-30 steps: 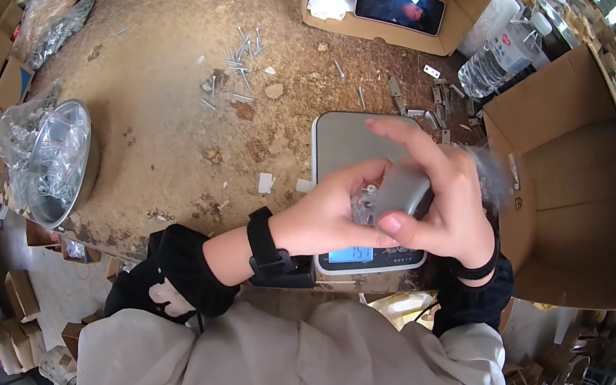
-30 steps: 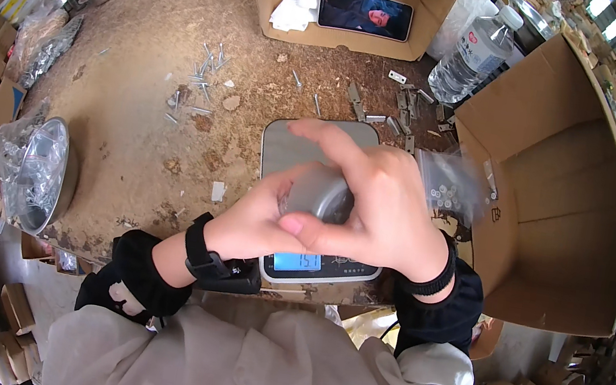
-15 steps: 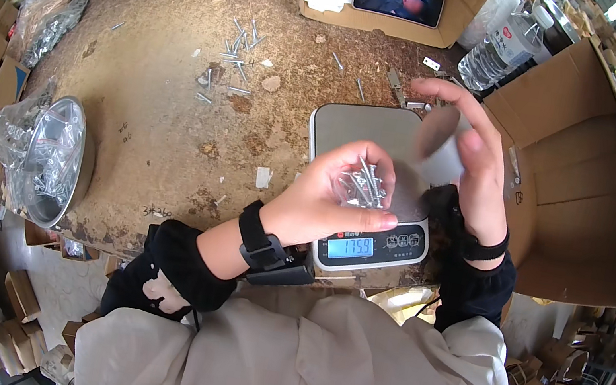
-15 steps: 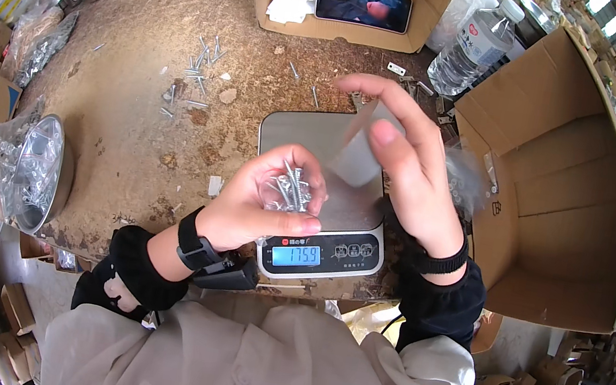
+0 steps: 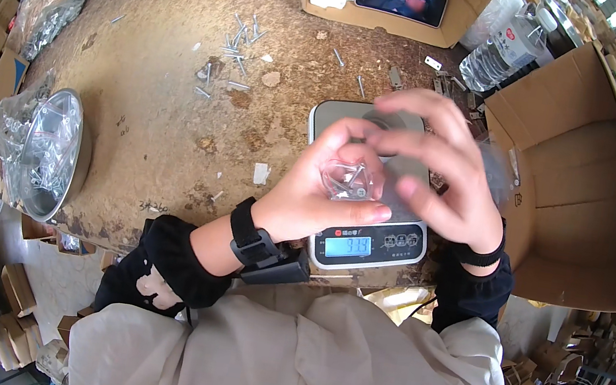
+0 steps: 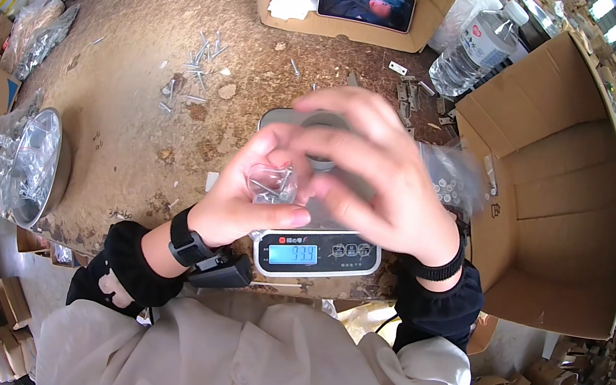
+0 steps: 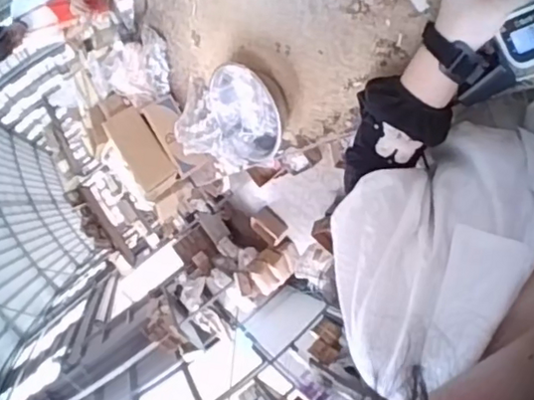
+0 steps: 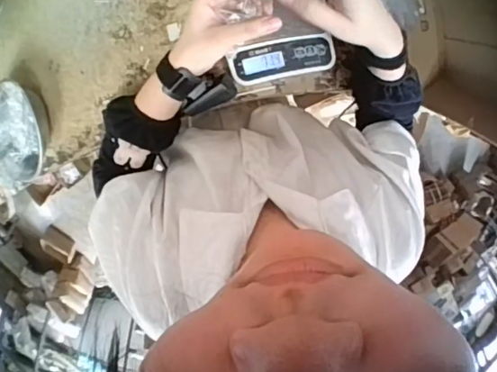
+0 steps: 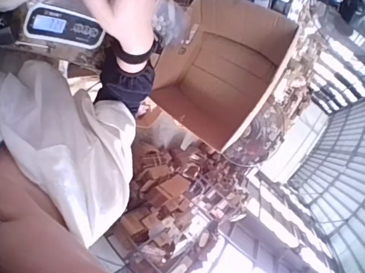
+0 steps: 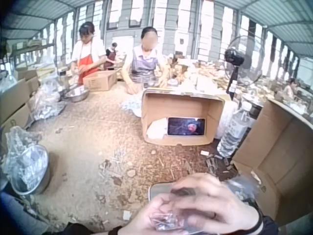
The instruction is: The person sits at a low table and repeatedly picks up small metal screws, placing them onto a digital scale to measure their weight. After weighing, the person transfers the screws into small plastic bags and seals them. The process is repeated multiple times with different batches of screws.
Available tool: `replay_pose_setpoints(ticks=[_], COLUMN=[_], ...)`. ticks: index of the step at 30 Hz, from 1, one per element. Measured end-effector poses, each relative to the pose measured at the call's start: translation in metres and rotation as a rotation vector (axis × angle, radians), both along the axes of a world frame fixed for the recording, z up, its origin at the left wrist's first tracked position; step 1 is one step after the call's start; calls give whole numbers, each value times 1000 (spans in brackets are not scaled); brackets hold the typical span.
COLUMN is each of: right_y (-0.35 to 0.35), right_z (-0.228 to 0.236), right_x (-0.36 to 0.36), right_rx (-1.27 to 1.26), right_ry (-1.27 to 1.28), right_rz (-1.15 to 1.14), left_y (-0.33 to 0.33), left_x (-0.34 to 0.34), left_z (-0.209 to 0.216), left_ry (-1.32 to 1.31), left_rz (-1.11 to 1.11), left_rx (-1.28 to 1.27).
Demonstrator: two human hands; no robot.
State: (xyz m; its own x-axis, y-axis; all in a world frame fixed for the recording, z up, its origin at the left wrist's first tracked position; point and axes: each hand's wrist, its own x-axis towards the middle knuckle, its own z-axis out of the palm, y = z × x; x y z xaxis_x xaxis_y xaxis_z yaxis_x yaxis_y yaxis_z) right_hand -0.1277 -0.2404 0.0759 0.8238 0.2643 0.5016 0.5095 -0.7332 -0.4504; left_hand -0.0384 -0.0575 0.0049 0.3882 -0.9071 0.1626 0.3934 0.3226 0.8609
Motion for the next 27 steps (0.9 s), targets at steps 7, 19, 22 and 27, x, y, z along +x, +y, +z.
replay_pose_setpoints(ticks=[7,19,22,27], right_y=[12,17,17,16], right_z=[-7,-7,-10,-17], right_x=[-1,-10,-8,-12], right_rx=[-3,-148,-102,-39], right_ry=[21,-297,-332,-243], right_rz=[89,-144,-176,-182], left_y=[0,11,11,11], left_x=[8,3,1,5], left_z=[-5,7,8,17], left_ry=[-3,-267,-300,-680], left_rz=[-108,271,334,463], left_rx=[-136,-17,-1,31])
